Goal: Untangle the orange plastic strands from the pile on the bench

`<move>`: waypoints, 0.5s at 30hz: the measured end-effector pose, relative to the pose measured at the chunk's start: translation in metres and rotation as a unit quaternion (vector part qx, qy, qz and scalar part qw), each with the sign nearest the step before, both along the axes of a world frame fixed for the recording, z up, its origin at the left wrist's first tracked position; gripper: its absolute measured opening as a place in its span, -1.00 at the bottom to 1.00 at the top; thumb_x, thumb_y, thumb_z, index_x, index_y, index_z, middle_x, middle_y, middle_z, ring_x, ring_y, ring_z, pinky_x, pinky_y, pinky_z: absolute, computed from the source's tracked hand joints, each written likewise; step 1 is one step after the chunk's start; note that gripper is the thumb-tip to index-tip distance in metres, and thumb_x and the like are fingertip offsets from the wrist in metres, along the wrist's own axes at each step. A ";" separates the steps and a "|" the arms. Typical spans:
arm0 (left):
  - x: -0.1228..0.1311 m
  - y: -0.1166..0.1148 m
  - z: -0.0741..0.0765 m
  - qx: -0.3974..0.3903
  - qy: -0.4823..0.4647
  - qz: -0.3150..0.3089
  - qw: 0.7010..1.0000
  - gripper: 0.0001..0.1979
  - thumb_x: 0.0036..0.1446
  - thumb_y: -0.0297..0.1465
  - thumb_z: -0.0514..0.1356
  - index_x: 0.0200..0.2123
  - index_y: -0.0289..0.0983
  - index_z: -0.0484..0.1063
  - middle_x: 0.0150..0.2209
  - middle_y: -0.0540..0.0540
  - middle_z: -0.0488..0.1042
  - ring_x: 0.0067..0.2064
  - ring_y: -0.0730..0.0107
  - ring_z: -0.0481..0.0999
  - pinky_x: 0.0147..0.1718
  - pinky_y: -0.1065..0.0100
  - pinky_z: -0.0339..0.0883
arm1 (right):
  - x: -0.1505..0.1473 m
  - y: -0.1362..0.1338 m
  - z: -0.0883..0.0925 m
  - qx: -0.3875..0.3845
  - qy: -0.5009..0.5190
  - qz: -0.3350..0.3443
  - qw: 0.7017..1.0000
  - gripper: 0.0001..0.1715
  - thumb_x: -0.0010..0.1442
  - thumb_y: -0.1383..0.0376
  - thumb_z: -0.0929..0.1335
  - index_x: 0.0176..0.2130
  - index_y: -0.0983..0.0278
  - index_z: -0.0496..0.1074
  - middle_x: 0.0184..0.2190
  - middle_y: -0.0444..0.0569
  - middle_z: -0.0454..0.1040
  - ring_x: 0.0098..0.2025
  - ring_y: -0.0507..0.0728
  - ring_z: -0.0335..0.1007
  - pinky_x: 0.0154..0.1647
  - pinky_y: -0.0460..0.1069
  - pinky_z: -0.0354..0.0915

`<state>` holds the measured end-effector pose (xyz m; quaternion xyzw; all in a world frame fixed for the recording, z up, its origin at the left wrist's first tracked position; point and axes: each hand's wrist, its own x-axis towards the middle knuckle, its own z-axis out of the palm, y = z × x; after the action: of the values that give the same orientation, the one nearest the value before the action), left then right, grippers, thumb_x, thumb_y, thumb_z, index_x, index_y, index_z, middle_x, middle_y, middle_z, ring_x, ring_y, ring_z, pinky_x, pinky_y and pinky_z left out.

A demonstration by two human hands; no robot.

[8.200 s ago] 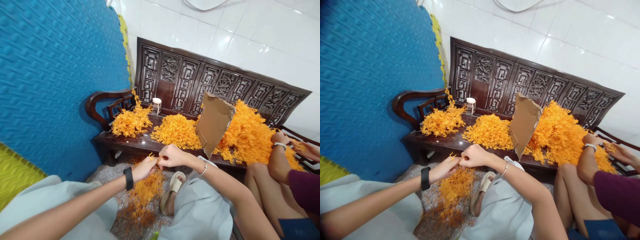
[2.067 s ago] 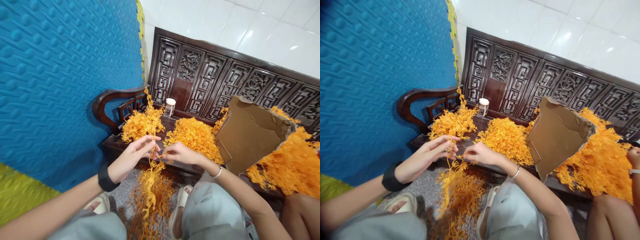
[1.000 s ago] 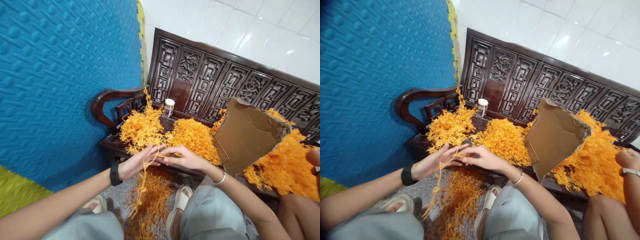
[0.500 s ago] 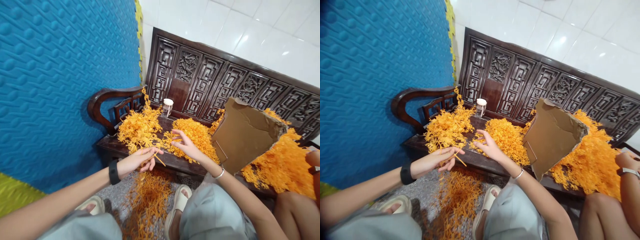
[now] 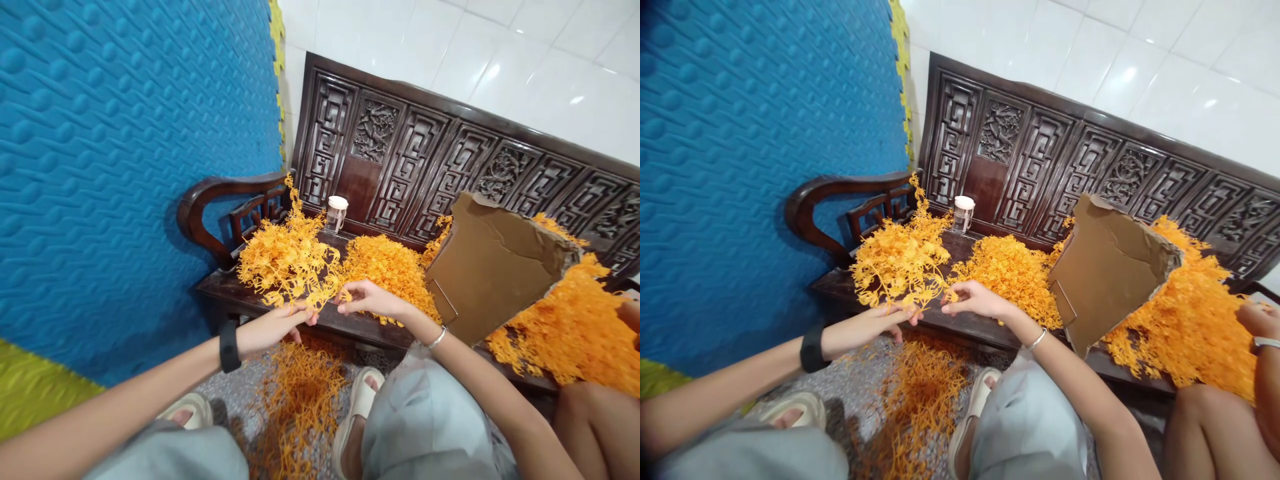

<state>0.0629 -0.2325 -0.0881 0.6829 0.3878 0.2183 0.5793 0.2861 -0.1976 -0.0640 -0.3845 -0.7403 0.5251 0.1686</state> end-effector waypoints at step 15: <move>-0.007 0.000 0.009 0.094 0.060 0.051 0.992 -0.63 0.00 -0.07 -0.01 -0.63 -0.23 0.16 -0.43 0.00 0.26 -0.22 0.31 0.24 -0.12 0.30 0.10 | 0.018 0.002 0.007 0.037 0.009 -0.071 0.997 -0.65 -0.12 0.15 0.46 -0.52 0.35 0.32 -0.58 -0.17 0.36 -0.52 -0.06 0.22 -0.48 -0.13 0.13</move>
<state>0.0554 -0.2324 -0.0791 0.7259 0.4335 0.2416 0.4763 0.3037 -0.1958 -0.0571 -0.4247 -0.7287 0.4872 0.2264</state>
